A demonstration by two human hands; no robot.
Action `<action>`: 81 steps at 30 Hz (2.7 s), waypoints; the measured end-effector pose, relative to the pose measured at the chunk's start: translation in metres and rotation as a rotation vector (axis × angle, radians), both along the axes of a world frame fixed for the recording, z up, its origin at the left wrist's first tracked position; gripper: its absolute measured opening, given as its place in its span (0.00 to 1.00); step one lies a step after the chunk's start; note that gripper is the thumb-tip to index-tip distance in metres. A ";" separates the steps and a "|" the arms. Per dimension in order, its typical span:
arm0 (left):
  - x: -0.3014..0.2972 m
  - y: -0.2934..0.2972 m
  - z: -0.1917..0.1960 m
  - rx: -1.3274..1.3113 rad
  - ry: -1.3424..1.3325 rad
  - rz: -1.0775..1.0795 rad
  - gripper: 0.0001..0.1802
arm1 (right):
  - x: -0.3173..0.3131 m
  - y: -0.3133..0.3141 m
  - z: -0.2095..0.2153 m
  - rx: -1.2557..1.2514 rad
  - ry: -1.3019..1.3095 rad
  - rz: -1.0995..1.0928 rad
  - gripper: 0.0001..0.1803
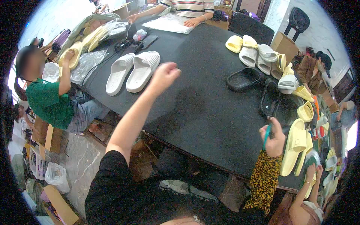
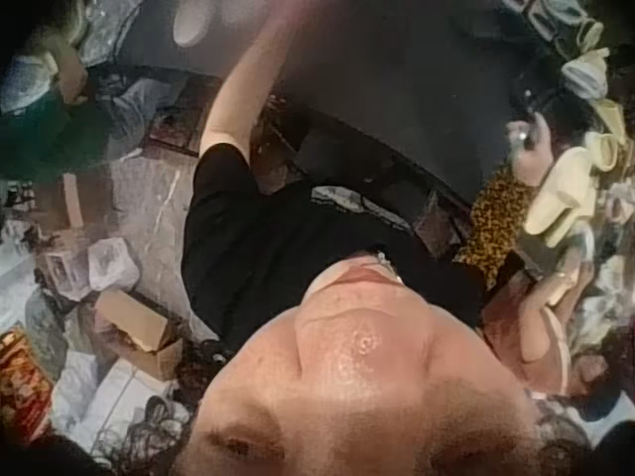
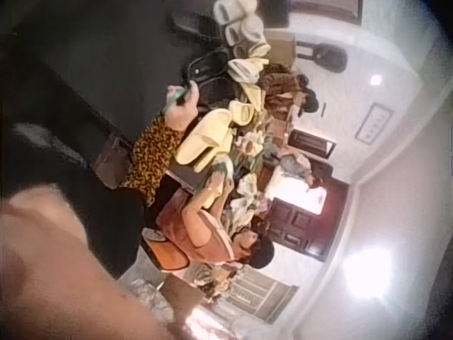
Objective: Trim excess material from rubber slippers and prepare them for packaging.
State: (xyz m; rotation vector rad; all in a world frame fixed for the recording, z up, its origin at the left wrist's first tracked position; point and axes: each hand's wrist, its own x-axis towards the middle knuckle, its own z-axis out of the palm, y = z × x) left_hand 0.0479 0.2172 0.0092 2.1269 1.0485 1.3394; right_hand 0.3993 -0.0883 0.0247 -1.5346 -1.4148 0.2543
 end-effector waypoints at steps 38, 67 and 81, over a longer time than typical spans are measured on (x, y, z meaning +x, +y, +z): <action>0.075 -0.125 -0.001 -0.346 0.302 -0.393 0.13 | -0.023 0.050 -0.005 -0.196 -0.285 -0.099 0.26; 0.061 -0.181 -0.021 -0.142 0.348 -0.325 0.03 | -0.043 0.058 -0.061 0.000 -0.037 0.060 0.24; 0.050 -0.171 -0.003 -0.003 0.218 -0.056 0.08 | -0.037 0.036 -0.022 0.004 0.403 0.083 0.30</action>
